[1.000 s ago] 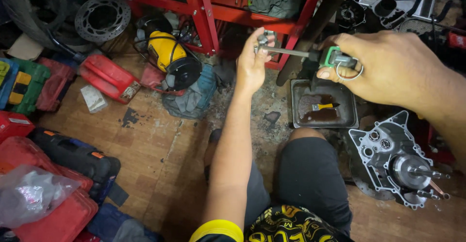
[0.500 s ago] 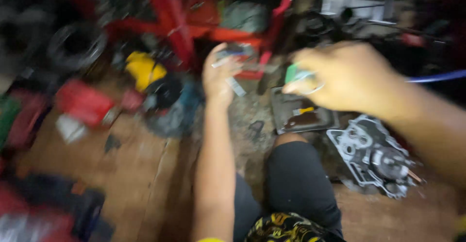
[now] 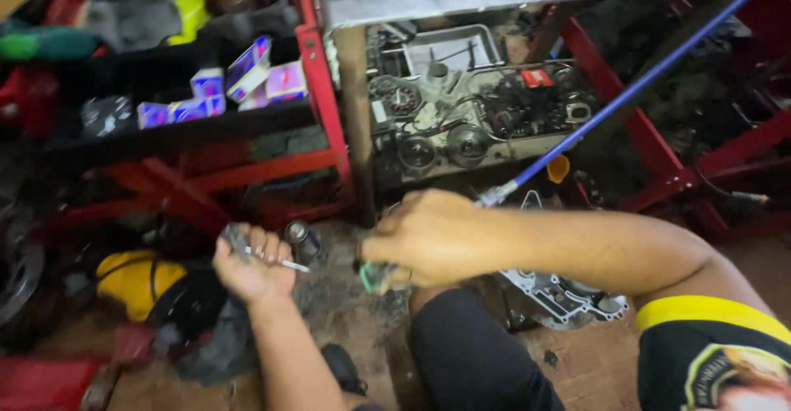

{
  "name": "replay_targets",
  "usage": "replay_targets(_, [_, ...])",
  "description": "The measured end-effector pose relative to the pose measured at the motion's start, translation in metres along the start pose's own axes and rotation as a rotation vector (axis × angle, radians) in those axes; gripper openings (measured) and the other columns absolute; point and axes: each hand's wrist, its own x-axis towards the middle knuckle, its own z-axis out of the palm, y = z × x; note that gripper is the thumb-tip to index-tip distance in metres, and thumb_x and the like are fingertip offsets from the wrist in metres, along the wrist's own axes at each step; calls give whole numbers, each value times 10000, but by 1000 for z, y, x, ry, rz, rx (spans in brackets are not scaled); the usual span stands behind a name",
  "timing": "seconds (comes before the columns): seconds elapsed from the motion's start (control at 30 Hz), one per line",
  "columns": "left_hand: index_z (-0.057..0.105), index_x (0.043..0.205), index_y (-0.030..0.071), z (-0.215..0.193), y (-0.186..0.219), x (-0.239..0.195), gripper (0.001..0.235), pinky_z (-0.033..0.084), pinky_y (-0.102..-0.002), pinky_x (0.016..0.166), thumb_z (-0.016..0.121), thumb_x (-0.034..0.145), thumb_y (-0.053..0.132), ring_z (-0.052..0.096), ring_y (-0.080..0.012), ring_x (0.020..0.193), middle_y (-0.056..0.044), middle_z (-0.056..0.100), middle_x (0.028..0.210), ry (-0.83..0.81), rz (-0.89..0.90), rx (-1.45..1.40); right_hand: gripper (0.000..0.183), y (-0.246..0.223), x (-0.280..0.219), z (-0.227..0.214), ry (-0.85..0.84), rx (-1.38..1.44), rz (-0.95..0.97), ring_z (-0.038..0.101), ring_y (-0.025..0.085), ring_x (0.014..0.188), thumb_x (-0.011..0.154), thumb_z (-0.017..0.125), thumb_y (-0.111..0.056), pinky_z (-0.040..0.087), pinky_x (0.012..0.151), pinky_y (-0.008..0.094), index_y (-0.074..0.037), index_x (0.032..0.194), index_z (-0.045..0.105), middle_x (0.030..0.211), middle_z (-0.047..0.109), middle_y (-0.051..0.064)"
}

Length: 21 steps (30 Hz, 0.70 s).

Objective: Cleaning engine components in a solvent tray and working on an engine casing using hand tools

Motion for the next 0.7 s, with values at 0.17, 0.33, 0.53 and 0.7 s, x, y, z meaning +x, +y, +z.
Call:
replay_targets(0.17, [462,737,224,0,-11,20,553,262,-308,420,395,952,730,313,-146,455,52,265,584,144,-47,30,212,16,12,-2,-3,5,-70,669,284,630,933,637,-387,508,629,409,-176,950,633,707,613,52])
replay_targets(0.33, [590,792,300,-49,-49,66,425,263,-276,407,433,1023,619,351,-120,463,81,328,569,166,-138,-46,245,45,2,38,32,-15,-53,633,263,642,922,608,-441,493,661,397,-196,937,603,723,555,34])
replay_targets(0.53, [703,903,353,-106,-67,33,263,307,-161,366,594,969,583,484,-53,493,127,543,629,280,-423,-264,316,43,-7,29,-88,142,86,637,268,657,821,747,-423,474,630,427,-190,984,608,790,604,55])
replay_targets(0.7, [673,947,165,-89,-39,-59,451,561,-292,518,460,1059,547,622,-222,760,-53,646,873,369,-649,-602,662,15,-12,-20,-355,207,238,654,283,797,708,834,-391,450,655,412,-182,1299,623,971,652,44])
